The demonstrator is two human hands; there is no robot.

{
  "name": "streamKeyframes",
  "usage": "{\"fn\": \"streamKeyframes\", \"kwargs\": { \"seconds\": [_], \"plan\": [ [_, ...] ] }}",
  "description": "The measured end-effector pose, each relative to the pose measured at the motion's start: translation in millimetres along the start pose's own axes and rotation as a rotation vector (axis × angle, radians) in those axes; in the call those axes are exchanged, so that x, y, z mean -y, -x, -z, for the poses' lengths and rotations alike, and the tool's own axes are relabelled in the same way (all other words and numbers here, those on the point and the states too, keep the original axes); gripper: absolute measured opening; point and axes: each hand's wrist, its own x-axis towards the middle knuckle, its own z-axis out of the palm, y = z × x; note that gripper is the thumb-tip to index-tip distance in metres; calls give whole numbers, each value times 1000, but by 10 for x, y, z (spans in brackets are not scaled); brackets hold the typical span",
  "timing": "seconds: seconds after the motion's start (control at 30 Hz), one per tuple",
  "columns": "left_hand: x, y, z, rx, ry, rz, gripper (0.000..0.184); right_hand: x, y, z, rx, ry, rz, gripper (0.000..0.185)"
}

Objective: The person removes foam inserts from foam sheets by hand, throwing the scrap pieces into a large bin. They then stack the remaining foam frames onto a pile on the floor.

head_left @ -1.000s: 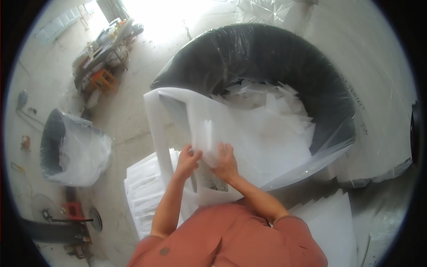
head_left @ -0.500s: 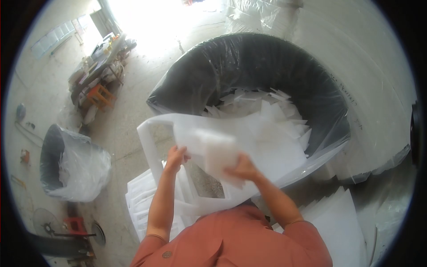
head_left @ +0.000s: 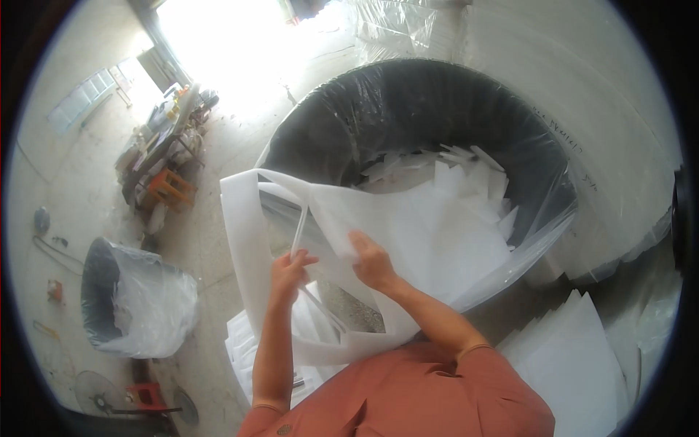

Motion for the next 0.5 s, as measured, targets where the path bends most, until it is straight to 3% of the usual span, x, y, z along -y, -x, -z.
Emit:
{"fn": "streamKeyframes", "kwargs": {
  "seconds": [0.07,0.17,0.23,0.3,0.37,0.4,0.43,0.47,0.5],
  "plan": [
    [93,-33,137,-25,80,-34,21,45,127,204,71,-95,-65,58],
    [125,-18,138,-26,203,-71,17,281,67,767,597,-266,-488,50],
    [71,63,78,-12,231,-89,15,-38,293,883,692,-784,-633,54],
    [49,31,110,-18,228,-107,15,-290,497,1097,754,-957,-533,58],
    [30,39,111,-7,212,-116,15,-485,544,1343,627,-1184,-565,52],
    [-14,48,89,6,199,-123,15,-796,596,1295,451,-1475,-662,61],
    [-43,88,73,21,184,-123,15,-1022,528,1225,246,-1560,-718,72],
    [-66,133,48,40,171,-120,14,-1243,456,1158,37,-1630,-745,84],
    [-114,157,0,61,159,-124,14,-964,173,1198,-199,-1499,-787,96]
  ]
}}
